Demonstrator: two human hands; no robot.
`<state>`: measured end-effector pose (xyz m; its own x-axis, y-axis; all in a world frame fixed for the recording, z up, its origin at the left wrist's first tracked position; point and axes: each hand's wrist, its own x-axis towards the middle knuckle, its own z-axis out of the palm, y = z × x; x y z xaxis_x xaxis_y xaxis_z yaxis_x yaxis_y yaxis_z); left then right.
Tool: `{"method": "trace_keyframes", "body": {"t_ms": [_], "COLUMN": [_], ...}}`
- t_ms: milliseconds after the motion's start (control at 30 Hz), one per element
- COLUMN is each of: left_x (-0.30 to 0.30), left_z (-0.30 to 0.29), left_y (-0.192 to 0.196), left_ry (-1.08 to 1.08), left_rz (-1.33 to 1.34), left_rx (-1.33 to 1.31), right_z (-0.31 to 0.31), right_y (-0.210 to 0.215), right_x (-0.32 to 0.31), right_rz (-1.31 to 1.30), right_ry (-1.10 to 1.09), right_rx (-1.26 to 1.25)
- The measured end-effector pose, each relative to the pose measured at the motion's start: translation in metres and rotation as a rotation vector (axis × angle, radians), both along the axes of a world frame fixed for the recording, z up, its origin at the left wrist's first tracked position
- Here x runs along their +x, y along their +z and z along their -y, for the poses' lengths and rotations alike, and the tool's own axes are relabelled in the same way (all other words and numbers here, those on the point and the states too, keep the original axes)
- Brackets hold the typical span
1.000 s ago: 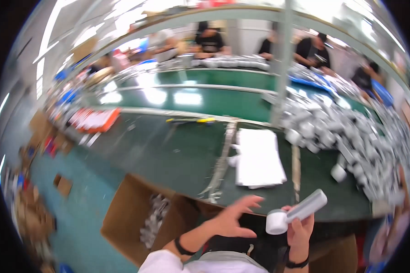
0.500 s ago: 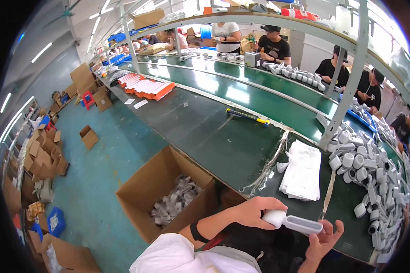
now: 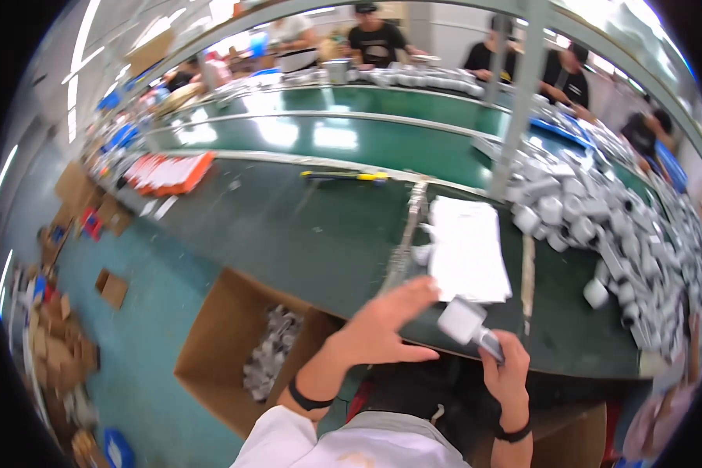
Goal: Packaging plastic components into clear plastic bags and placing them into a shipping box on an assembly line.
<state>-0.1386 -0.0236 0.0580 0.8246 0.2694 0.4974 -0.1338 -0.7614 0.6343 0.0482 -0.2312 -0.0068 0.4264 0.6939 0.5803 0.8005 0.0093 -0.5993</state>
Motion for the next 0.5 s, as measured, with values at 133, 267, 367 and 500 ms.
{"method": "trace_keyframes", "body": {"t_ms": [133, 267, 367, 500], "left_x": [0.034, 0.088, 0.117, 0.126], "left_z": [-0.01, -0.008, -0.006, -0.006], "left_y": [-0.007, -0.024, -0.04, -0.054], "left_ry": [0.06, 0.087, 0.046, 0.079], "left_rz": [0.013, -0.03, -0.059, -0.229], "left_rx": [-0.041, 0.086, 0.288, 0.417], "right_z": [0.016, 0.013, 0.013, 0.018], "right_y": [-0.057, -0.064, -0.062, -0.065], "right_x": [0.048, 0.059, 0.055, 0.054], "right_rz": [-0.35, -0.746, -0.718, -0.643], "right_ry": [-0.301, -0.353, -0.34, -0.32], "right_rx": [0.205, 0.322, 0.339, 0.291]}}
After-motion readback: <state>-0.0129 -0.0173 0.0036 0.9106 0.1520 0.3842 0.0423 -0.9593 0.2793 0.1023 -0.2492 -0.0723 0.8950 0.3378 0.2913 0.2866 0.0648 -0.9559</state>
